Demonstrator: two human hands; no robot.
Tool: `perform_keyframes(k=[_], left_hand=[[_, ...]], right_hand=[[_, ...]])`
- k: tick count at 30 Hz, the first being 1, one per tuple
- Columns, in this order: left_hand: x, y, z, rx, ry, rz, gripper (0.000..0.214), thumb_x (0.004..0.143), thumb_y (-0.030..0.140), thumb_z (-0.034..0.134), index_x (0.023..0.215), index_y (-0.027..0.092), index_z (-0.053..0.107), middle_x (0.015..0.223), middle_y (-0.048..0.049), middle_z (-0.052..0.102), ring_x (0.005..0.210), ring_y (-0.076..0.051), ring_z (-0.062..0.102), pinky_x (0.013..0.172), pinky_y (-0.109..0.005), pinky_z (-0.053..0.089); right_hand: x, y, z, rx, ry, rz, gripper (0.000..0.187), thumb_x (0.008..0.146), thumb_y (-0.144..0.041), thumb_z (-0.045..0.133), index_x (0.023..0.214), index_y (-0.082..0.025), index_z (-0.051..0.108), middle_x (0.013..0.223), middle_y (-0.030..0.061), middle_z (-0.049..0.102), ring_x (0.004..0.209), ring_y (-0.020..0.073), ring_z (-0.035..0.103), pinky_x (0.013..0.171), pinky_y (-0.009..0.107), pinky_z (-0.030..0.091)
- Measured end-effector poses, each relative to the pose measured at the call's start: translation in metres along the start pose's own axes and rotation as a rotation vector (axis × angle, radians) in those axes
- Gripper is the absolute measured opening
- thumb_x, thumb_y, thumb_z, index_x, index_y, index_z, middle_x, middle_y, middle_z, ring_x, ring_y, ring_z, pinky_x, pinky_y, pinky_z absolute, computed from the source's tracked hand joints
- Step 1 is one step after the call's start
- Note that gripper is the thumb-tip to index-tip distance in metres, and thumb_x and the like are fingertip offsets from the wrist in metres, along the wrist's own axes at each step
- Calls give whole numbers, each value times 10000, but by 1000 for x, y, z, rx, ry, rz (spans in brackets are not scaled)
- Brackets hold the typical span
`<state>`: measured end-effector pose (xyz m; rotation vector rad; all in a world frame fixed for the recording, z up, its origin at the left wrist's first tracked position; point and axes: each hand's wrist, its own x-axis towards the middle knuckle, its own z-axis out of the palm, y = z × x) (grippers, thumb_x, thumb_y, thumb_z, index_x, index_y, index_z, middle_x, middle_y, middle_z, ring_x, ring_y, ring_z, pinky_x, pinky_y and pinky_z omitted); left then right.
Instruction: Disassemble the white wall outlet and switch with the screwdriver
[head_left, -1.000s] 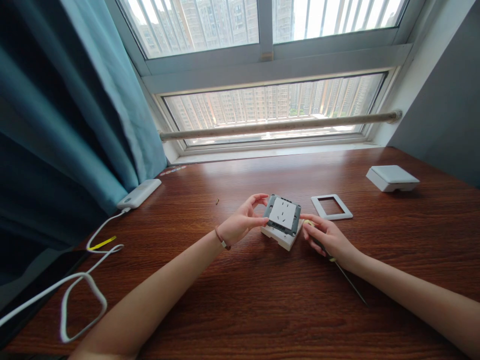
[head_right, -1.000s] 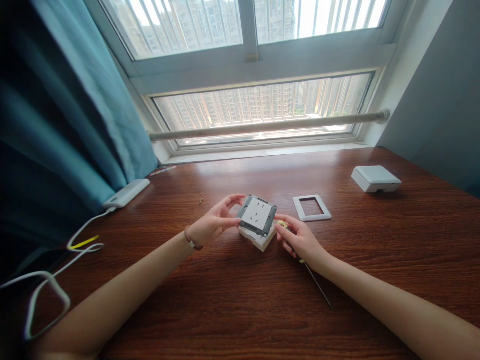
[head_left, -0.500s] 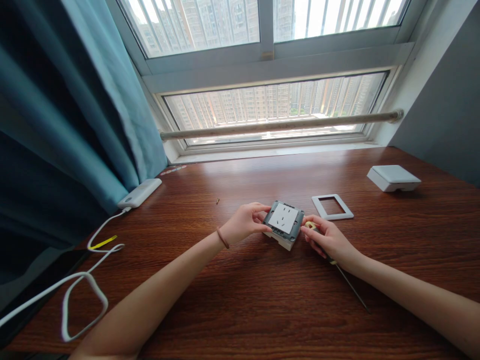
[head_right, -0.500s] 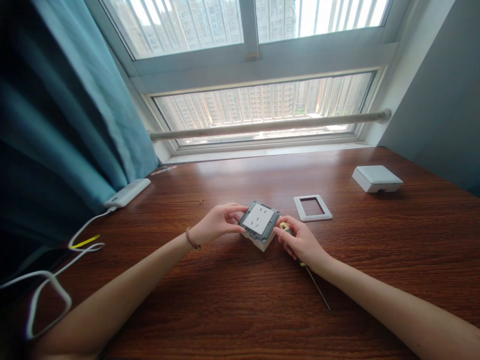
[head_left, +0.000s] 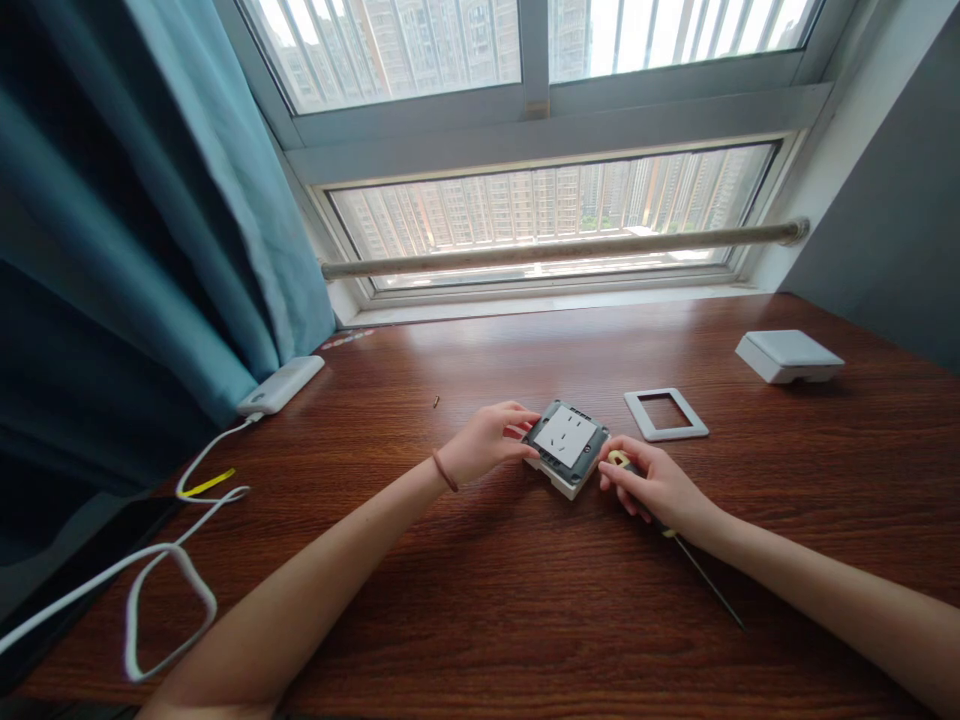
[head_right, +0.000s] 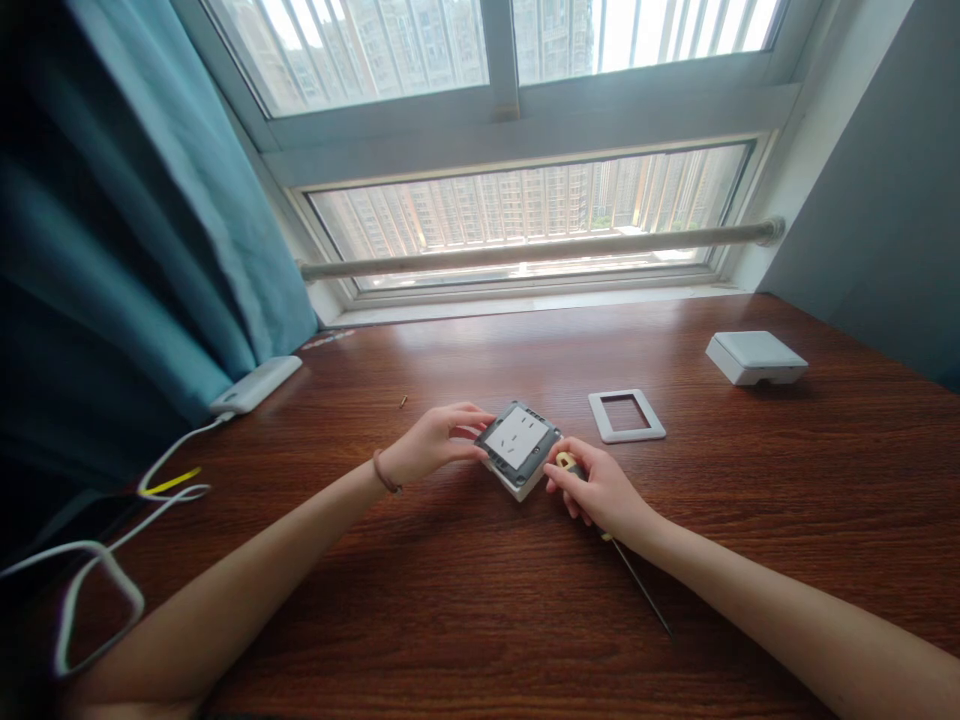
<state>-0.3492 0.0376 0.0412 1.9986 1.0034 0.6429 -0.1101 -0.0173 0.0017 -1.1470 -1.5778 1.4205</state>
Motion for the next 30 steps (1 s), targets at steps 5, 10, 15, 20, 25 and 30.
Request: perform_keyframes(k=[5,10,15,20,25,30], left_hand=[[-1,-2,3,-105,-5,-33,388,619,260,726,982,142,657,955,-60,543,790,-152,593,775,-330,532],[-3,-1,14,-100,46,-39,394,588,249,745,954,138,652,883,-41,547,772,-147,576,734,-320,542],[-6,2,22,-25,71,-32,441,555,242,763,962,152,620,836,-19,534,740,-136,554,684,-294,532],[-8,8,20,91,15,-24,417,574,314,752,935,157,615,801,-6,531,660,-109,526,623,-254,495],[-11,20,17,279,43,38,452,617,399,716,991,174,600,887,-51,561,798,-177,546,749,-333,483],[-9,12,25,340,48,242,867,593,474,715,1315,190,328,1416,-169,254,1324,-305,198,1075,-474,216]], right_hand=[[-2,-2,0,-35,25,1,210,810,-389,517,814,-192,446,467,-86,492,311,41,376,277,125,269],[1,2,-3,-24,72,10,213,809,-396,513,791,-203,425,431,-99,463,302,47,348,279,130,252],[3,4,-6,22,91,20,219,808,-401,514,794,-213,402,427,-110,422,309,48,319,283,134,242],[4,0,-7,115,72,90,258,774,-414,554,789,-212,394,447,-116,369,328,41,289,278,130,243],[7,-19,-16,358,203,66,219,754,-346,567,854,-220,418,615,-74,433,404,45,345,298,135,250],[5,-52,-33,542,244,-127,273,654,-131,580,909,-197,509,784,-16,505,557,78,473,460,210,400]])
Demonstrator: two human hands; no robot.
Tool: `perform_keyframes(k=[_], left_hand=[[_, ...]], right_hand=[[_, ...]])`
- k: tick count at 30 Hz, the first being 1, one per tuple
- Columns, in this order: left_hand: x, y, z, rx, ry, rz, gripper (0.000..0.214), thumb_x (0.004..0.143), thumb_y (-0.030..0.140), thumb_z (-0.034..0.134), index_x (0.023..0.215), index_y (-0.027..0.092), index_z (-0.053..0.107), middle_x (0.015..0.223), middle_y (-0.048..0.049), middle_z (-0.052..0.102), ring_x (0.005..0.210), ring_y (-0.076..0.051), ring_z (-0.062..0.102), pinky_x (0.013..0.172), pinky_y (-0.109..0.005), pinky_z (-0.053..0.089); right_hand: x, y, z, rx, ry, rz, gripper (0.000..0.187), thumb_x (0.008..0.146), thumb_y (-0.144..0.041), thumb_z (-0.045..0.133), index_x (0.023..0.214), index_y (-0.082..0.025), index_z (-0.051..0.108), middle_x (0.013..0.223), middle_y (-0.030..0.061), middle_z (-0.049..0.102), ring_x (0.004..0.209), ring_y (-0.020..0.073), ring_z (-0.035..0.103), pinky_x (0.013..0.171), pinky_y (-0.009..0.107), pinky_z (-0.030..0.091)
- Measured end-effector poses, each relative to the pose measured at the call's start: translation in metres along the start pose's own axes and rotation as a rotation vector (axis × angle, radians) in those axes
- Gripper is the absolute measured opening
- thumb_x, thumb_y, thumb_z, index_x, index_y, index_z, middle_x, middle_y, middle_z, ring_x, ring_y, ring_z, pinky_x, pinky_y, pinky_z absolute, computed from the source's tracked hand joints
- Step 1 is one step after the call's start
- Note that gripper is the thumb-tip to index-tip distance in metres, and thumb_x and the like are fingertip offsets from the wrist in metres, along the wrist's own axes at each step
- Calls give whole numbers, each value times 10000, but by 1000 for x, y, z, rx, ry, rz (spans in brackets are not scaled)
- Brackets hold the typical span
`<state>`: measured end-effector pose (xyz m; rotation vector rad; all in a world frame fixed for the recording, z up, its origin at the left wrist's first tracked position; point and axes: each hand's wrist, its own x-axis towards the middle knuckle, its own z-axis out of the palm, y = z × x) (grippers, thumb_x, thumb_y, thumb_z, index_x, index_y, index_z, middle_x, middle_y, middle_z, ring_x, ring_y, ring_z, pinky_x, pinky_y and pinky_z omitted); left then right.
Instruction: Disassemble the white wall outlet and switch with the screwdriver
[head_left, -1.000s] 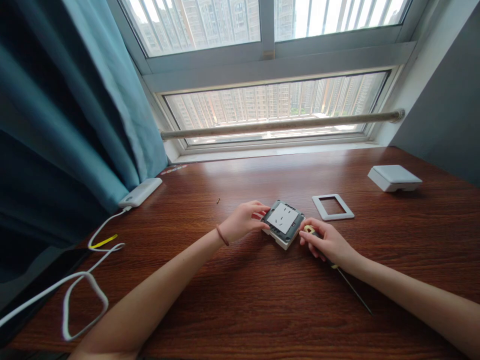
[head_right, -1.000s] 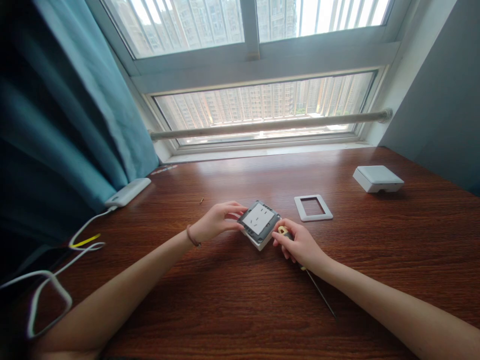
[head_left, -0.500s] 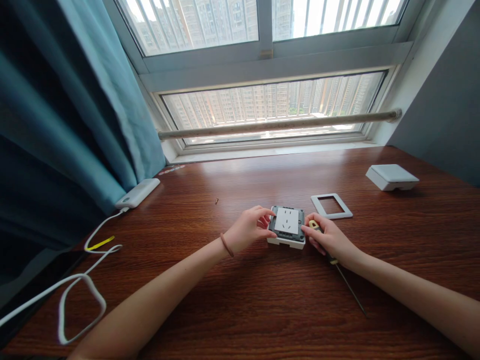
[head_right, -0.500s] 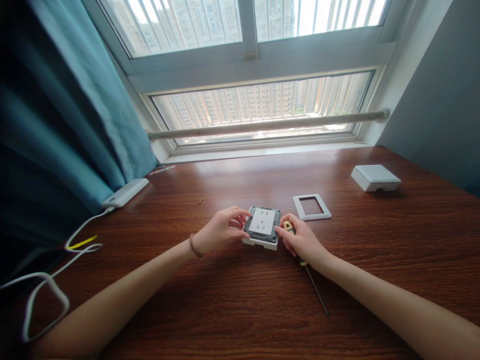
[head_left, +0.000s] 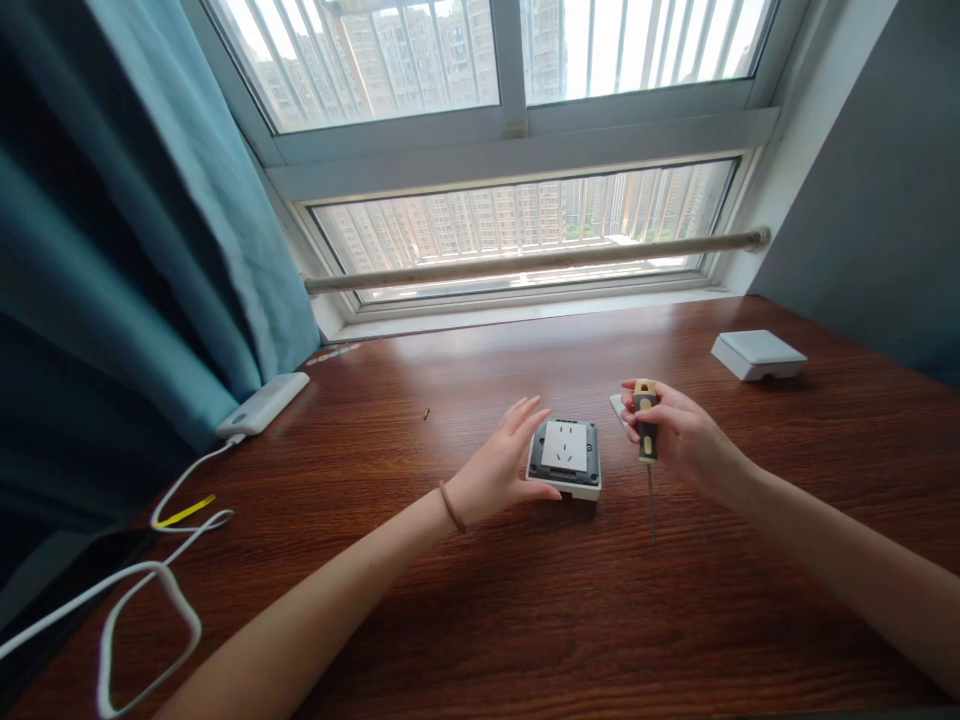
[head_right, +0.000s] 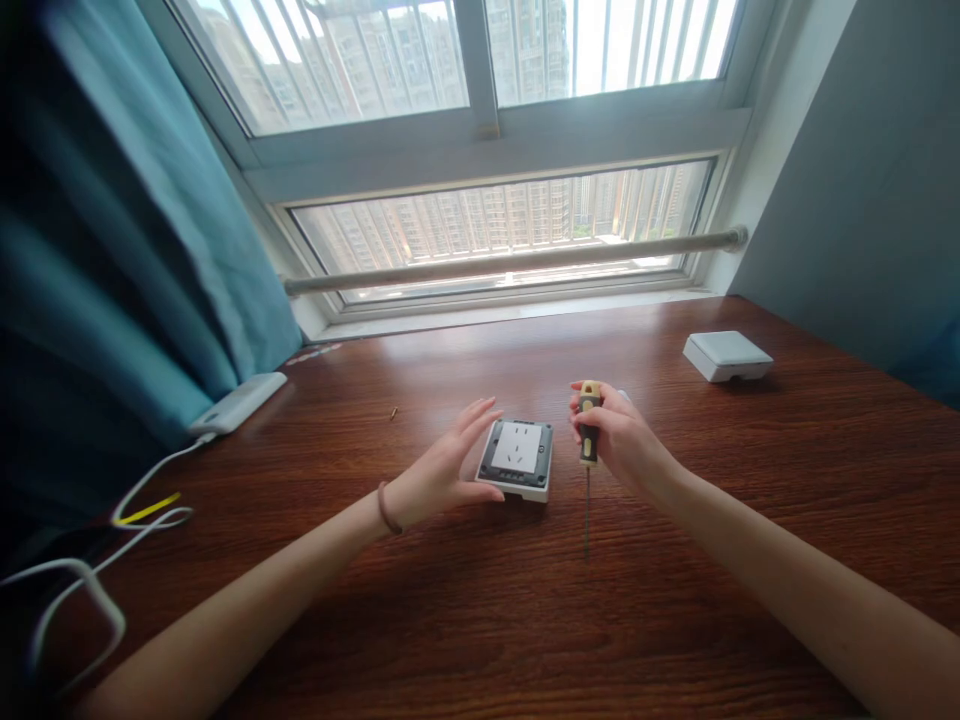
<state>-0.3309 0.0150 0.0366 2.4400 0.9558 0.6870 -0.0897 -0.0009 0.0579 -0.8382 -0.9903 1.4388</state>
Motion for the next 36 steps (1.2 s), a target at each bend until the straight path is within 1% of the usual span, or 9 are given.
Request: perform_keyframes(k=[4,9,16,19,22,25,29,32,36], left_hand=[[0,-14,19,-51,-61,14,932,660,487,659,1380,158,168,1462,-192,129,1363,-296,72,1099,-489,143],[-2,-18,34,-73,-30,-5,846,713,457,621,1375,168,180,1442,-181,189,1345,-289,154,1103,-473,170],[-7,-16,41,-66,24,-40,854,703,472,622,1368,159,186,1423,-180,205,1340,-290,167,1100,-480,173],[-4,-9,33,-98,111,-35,911,635,476,684,1351,147,228,1440,-189,173,1354,-320,91,1099,-519,109],[9,10,13,-326,218,-66,626,740,394,613,1270,159,375,1385,-155,332,1315,-275,254,1093,-484,185],[33,30,-10,-696,97,-136,387,764,330,600,1087,125,542,1059,-118,623,997,-223,583,926,-430,432],[63,46,-25,-886,78,-117,332,630,232,727,926,112,636,863,-58,682,787,-167,630,782,-346,502],[74,46,-23,-942,89,-97,291,627,231,728,880,108,652,844,-59,689,765,-156,631,775,-335,497],[74,34,-17,-1019,235,-116,267,661,228,702,900,124,646,905,-71,689,840,-168,632,847,-340,465]], right_hand=[[3,-19,5,-59,-66,4,320,653,-136,618,963,-181,549,837,18,563,593,102,512,530,250,441],[11,-38,27,-3,-133,-36,301,687,-170,635,968,-189,531,859,23,588,667,129,586,669,331,520],[22,-47,57,-9,-198,-174,352,763,-260,615,1069,-259,442,851,-11,610,633,100,598,624,285,541],[23,-36,56,-8,-191,-213,309,769,-307,614,1011,-236,435,861,-4,616,649,103,616,659,294,542],[20,-25,54,-79,-203,-249,309,775,-345,606,985,-216,420,847,14,631,734,138,642,732,328,529],[19,-22,58,-261,-200,-304,345,750,-371,629,977,-197,436,850,46,649,829,175,633,781,352,508],[25,-29,66,-324,-188,-356,385,716,-413,648,973,-197,461,965,74,647,922,198,606,856,393,472],[31,-21,56,-281,-248,-353,442,734,-479,605,1050,-211,452,1118,99,596,1034,213,561,915,414,432],[27,18,10,-434,-248,-356,587,739,-542,568,1204,-239,375,1326,109,425,1267,239,345,1055,467,242]])
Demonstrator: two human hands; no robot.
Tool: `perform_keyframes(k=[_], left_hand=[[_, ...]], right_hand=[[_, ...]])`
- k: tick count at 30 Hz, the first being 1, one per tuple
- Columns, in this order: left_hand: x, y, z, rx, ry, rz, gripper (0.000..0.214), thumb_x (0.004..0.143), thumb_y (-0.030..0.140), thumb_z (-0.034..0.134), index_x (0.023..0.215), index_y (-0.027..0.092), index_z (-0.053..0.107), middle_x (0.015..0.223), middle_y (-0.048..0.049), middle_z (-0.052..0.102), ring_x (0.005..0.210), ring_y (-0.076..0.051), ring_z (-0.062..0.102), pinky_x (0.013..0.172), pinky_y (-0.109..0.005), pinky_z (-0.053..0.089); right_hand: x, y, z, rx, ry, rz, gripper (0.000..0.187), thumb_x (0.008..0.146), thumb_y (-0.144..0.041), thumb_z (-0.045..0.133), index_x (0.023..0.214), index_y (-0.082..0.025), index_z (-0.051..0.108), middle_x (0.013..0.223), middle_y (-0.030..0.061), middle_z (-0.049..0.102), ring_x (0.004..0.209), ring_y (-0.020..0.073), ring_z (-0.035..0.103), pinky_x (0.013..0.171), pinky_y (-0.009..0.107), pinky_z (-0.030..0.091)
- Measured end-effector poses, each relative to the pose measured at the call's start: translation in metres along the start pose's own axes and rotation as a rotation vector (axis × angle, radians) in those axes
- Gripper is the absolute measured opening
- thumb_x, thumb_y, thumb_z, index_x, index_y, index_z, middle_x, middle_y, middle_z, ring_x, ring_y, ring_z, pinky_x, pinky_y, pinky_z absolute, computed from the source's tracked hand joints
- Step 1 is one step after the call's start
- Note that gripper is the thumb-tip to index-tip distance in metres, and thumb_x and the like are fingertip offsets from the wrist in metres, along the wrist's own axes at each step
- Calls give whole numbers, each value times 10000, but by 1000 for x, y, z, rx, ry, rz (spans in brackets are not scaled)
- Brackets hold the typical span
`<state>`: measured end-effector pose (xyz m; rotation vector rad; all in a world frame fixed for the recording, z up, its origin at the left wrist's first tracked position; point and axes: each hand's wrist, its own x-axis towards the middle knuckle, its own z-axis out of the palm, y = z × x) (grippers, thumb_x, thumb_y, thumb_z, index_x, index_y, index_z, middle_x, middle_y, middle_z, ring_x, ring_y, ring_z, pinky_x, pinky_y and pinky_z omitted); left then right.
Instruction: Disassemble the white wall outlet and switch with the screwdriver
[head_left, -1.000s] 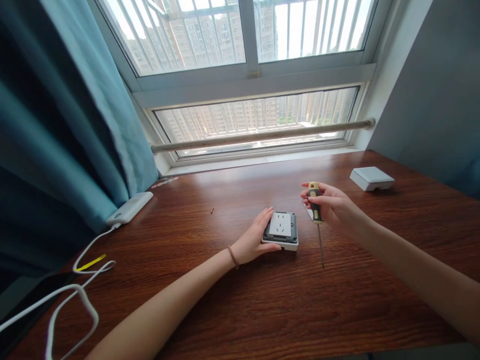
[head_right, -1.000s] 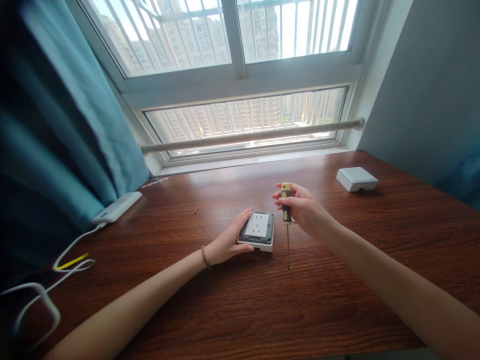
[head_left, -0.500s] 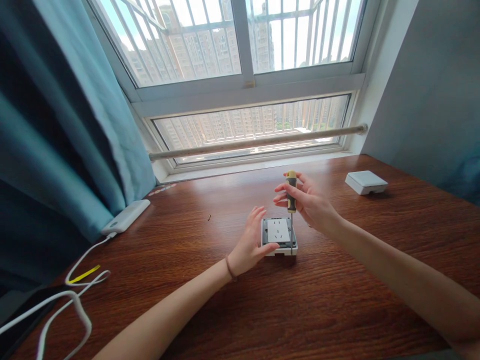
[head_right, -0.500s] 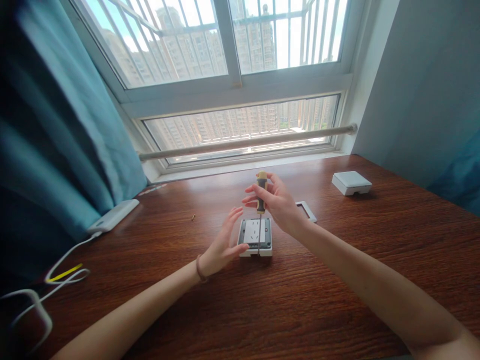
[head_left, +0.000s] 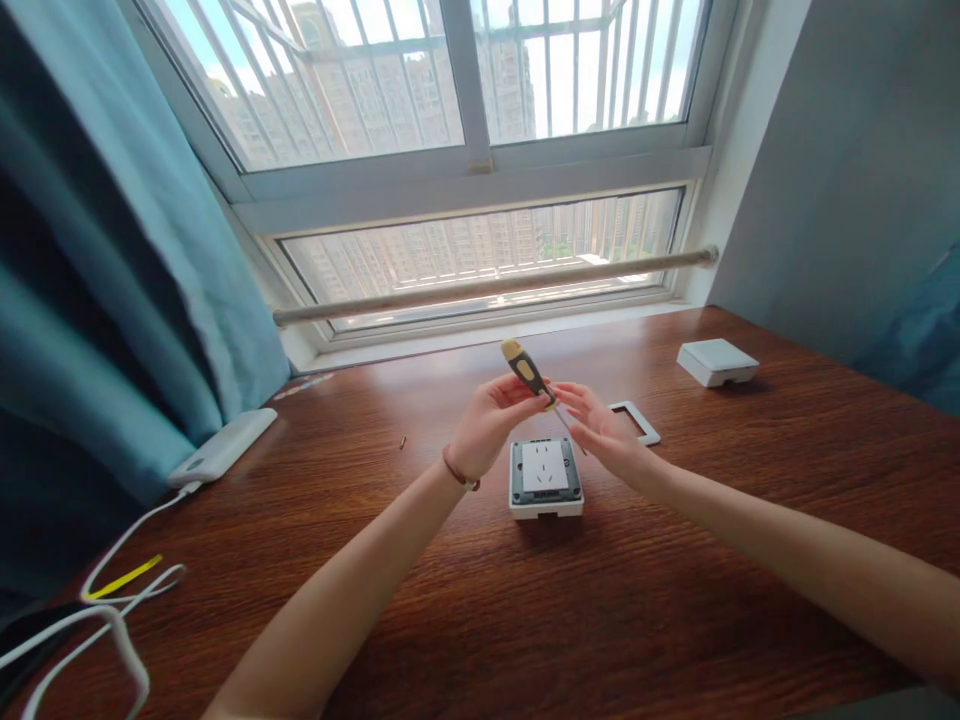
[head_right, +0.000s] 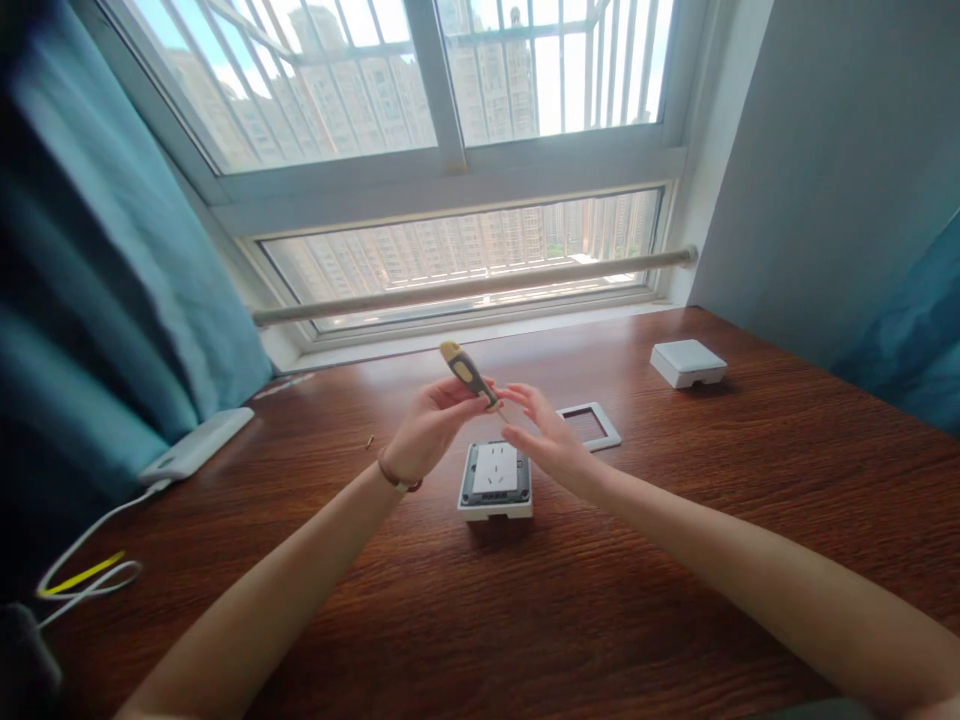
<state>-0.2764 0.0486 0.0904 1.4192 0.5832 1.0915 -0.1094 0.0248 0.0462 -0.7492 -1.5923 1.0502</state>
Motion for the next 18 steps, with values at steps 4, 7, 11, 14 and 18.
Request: perform_keyframes(k=[4,7,11,14,18], left_hand=[[-4,-10,-15,-30,115,-31,254,668,211,685,898,114,638,872,-77,692,859,-188,634,848,-348,460],[-6,-15,-21,-41,133,-59,229,666,204,678,869,107,634,829,-68,688,823,-179,637,827,-343,468],[-7,-19,-22,-52,127,-69,225,666,206,682,863,110,630,836,-64,685,837,-175,634,848,-345,461],[-7,-22,-21,-20,83,-66,237,668,225,685,868,109,630,851,-75,687,846,-183,633,859,-360,455],[-7,-24,-20,35,64,-47,245,672,232,681,869,98,623,866,-89,683,844,-187,629,853,-368,456]], right_hand=[[-34,44,-19,-164,-146,99,1034,530,-415,791,1345,-221,184,1423,165,236,1330,278,208,1089,472,146],[-44,54,-22,-157,-224,140,1151,492,-328,824,1372,-223,91,1414,181,218,1322,270,228,1081,463,184],[-42,53,-19,-105,-240,111,1100,520,-287,812,1365,-258,108,1355,149,301,1287,248,303,1077,450,202],[-41,52,-18,-75,-233,113,1068,536,-278,804,1361,-271,125,1329,134,333,1267,247,339,1070,449,227],[-42,56,-20,-60,-232,117,1056,542,-266,803,1355,-283,130,1330,126,339,1268,243,341,1069,459,232]])
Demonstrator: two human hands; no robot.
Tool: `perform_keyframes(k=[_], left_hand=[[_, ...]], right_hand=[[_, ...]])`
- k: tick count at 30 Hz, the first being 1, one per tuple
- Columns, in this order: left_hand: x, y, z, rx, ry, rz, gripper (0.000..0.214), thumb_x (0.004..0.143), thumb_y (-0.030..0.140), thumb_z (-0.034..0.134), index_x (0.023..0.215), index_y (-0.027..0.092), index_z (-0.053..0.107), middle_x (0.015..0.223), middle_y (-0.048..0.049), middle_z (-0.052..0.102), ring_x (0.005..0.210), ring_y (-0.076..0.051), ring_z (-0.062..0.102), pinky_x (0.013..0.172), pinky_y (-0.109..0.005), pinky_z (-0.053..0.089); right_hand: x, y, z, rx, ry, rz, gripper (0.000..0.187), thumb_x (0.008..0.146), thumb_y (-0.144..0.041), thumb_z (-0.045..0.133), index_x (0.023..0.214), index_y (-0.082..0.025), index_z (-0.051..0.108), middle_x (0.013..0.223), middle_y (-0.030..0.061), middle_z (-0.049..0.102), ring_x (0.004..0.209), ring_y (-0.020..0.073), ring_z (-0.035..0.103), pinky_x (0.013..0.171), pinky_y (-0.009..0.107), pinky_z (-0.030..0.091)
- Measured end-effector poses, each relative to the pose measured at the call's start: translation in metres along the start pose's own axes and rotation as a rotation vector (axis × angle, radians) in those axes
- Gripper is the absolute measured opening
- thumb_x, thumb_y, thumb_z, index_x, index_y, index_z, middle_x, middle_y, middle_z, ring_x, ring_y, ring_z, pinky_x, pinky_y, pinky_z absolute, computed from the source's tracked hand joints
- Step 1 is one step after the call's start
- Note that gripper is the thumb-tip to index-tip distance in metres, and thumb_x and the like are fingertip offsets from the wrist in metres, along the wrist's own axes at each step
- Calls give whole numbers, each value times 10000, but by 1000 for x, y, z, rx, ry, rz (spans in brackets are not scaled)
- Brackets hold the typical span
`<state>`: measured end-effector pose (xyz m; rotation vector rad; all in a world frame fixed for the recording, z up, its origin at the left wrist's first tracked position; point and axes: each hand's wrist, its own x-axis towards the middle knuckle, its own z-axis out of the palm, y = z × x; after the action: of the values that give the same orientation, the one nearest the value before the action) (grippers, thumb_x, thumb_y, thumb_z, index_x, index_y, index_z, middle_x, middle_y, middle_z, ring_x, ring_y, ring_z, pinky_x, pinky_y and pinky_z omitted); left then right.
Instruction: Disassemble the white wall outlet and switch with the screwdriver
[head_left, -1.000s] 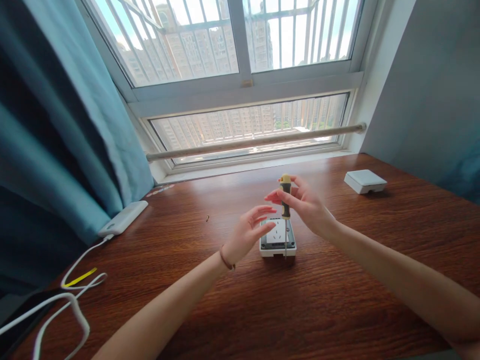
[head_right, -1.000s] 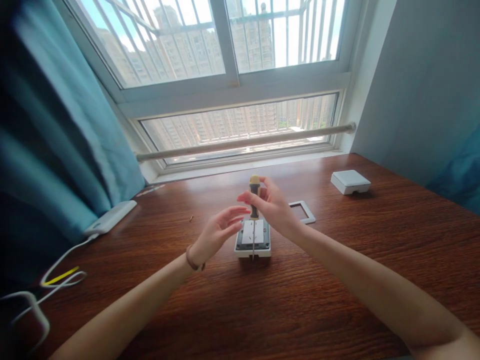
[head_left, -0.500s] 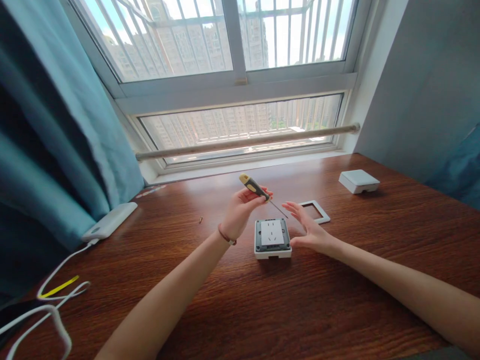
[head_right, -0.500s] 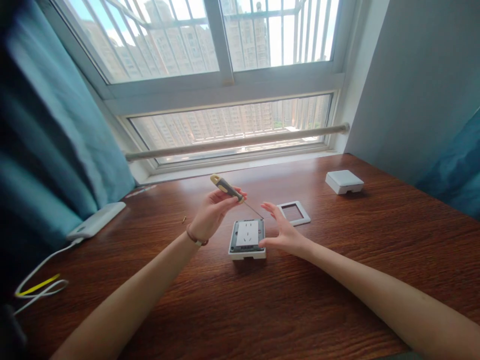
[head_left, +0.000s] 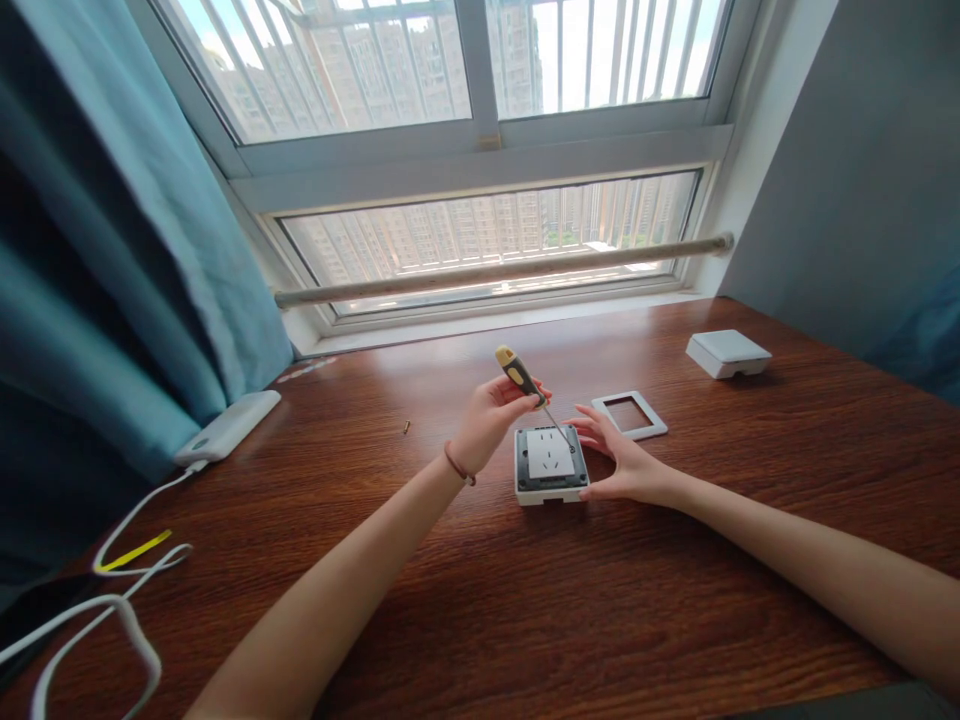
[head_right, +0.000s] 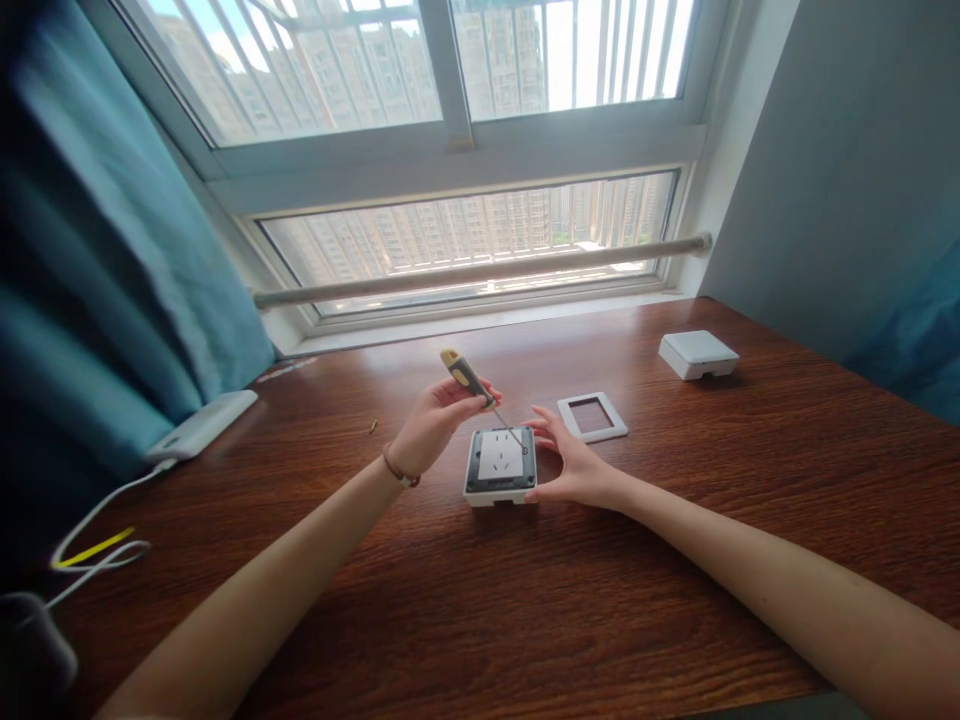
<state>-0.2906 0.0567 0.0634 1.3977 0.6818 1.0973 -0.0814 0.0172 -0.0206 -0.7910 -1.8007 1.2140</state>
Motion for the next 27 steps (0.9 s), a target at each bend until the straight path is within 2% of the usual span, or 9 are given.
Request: perform_keyframes(k=[11,17,21,24,27], left_hand=[[-3,5,6,121,-25,73,239,683,246,683,863,110,603,865,-80,673,826,-170,622,820,-327,474],[-5,0,8,259,30,164,229,661,242,704,810,116,584,809,-65,659,754,-159,610,744,-308,493],[-8,2,10,256,-52,170,266,701,244,672,907,113,569,891,-96,650,835,-184,612,808,-344,480],[-10,5,14,188,-145,179,343,759,248,613,1060,139,491,930,-102,634,895,-193,606,850,-365,459],[-13,5,18,136,-193,213,369,790,256,577,1114,171,421,915,-86,615,891,-181,595,832,-347,450]], right_hand=[[1,7,-1,23,-5,-18,1038,550,-220,804,1340,-302,137,1352,124,329,1274,243,335,1075,474,232],[2,2,-1,4,2,-4,1025,544,-211,806,1333,-288,157,1351,131,333,1271,244,339,1071,474,247],[2,0,0,13,5,-4,1029,538,-218,809,1333,-289,160,1349,133,335,1268,252,345,1067,481,251],[2,-1,0,3,-1,15,1023,540,-224,809,1338,-289,173,1347,128,339,1274,253,336,1073,479,239],[2,-3,0,-9,-12,27,1022,537,-232,810,1343,-287,185,1343,125,347,1278,252,331,1076,481,226]])
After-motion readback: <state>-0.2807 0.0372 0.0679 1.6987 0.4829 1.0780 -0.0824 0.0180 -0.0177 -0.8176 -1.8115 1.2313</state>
